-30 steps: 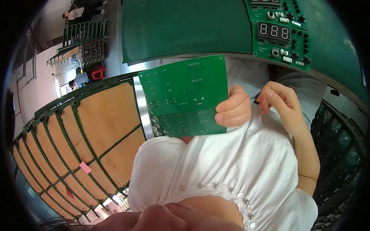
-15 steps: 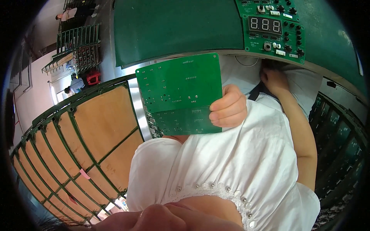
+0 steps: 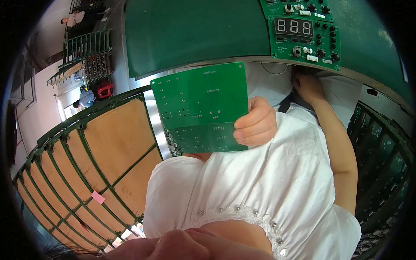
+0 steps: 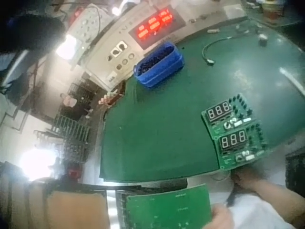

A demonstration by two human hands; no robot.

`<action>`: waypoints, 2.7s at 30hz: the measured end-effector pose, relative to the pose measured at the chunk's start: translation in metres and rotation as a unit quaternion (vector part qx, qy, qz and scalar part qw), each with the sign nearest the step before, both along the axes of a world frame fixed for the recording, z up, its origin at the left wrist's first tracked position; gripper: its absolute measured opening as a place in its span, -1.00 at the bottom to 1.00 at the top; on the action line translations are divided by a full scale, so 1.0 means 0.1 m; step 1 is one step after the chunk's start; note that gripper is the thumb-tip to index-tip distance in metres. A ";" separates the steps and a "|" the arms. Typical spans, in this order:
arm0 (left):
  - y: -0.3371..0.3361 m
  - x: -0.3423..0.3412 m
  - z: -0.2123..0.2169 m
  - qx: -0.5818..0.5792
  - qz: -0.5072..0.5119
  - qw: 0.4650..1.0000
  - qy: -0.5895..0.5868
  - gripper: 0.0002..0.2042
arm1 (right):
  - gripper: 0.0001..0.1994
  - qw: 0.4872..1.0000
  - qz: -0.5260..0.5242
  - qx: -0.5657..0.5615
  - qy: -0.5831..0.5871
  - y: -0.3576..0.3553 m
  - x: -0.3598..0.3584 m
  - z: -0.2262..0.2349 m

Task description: The person assembles electronic components onto circuit boards by hand, then places the completed circuit boards into a testing rack.

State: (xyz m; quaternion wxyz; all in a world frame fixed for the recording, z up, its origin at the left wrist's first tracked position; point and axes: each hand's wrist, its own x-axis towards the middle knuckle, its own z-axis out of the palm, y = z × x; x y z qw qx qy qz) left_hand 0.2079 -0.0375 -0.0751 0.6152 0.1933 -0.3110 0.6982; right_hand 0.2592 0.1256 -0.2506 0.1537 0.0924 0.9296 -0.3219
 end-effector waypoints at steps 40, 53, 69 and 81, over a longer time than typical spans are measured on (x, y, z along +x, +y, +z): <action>-0.03 0.02 -0.03 -0.005 0.013 1.000 -0.015 -0.83 | -0.71 0.999 0.027 0.034 -0.030 0.01 -0.01 0.01; -0.07 -0.03 -0.03 -0.026 0.037 0.999 -0.023 -0.87 | -0.73 0.998 0.016 0.028 -0.052 0.00 -0.03 0.15; -0.28 -0.27 0.22 -0.206 0.109 0.965 -0.119 -0.85 | -0.76 1.000 0.012 0.009 0.013 0.05 0.01 0.08; -0.32 -0.32 0.23 -0.199 0.112 0.967 -0.115 -0.84 | -0.78 1.000 0.018 0.023 0.005 0.04 0.02 0.03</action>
